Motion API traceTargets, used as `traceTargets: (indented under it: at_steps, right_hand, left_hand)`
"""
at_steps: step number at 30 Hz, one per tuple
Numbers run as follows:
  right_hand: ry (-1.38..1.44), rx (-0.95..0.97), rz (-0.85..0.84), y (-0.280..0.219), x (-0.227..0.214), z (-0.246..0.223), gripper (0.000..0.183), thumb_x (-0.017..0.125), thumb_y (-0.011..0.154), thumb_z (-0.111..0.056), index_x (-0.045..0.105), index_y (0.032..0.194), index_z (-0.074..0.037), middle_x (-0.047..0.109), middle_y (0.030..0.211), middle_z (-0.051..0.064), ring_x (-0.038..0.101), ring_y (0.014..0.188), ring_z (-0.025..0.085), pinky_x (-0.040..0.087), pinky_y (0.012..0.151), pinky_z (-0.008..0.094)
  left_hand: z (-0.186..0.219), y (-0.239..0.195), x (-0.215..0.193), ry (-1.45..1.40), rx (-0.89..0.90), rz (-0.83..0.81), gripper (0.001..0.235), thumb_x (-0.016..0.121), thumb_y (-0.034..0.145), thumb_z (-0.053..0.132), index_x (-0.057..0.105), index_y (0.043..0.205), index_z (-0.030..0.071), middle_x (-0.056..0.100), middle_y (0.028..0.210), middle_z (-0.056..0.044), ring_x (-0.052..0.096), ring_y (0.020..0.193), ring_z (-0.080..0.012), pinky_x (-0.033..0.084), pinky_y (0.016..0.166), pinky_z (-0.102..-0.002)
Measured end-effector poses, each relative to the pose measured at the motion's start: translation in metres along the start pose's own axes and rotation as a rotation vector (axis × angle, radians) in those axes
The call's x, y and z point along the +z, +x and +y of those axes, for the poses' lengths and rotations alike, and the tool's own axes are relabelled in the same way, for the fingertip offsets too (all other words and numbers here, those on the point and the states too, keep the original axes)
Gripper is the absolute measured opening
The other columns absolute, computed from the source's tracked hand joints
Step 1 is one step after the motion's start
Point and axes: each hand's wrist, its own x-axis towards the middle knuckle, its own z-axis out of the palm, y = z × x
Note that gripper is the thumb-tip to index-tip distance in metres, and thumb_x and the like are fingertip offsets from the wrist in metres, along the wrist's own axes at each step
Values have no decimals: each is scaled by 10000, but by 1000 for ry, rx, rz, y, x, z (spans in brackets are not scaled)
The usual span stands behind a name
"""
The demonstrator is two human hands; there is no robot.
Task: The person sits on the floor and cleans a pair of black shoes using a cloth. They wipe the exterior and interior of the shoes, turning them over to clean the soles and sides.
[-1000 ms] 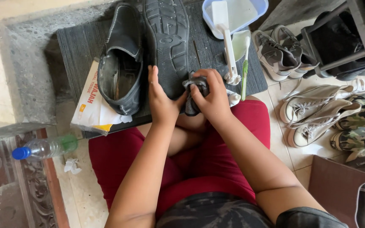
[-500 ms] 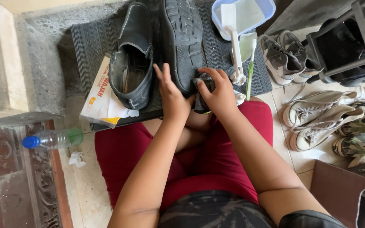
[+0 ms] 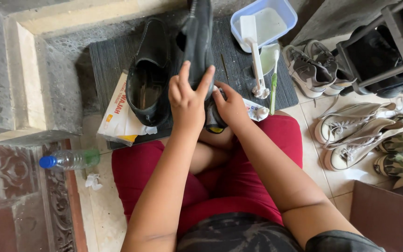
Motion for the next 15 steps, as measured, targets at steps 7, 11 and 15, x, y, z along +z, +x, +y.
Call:
traceTargets:
  at_steps: [7, 11, 15]
  right_hand:
    - [-83, 112, -73, -6, -15, 8, 358, 541, 1044, -314, 659, 1365, -209, 734, 1193, 164, 661, 1188, 388, 532, 993, 550]
    - [-175, 98, -63, -27, -42, -26, 386, 547, 1031, -267, 553, 1416, -241, 731, 1171, 180, 658, 1177, 419, 543, 958, 573]
    - [-311, -92, -61, -44, -59, -59, 512, 550, 1025, -111, 396, 1509, -174, 722, 1169, 228, 671, 1138, 470, 568, 889, 613]
  left_hand:
    - [18, -7, 10, 151, 110, 43, 409, 604, 1045, 243, 568, 1391, 457, 583, 1392, -85, 574, 1060, -308, 515, 813, -377]
    - [30, -30, 29, 223, 131, 16, 493, 532, 1076, 228, 412, 1511, 427, 546, 1506, -46, 568, 1130, -272, 464, 885, -355]
    - [35, -34, 34, 55, 152, -42, 503, 599, 1053, 294, 389, 1510, 287, 458, 1590, -113, 594, 1235, -349, 527, 858, -383]
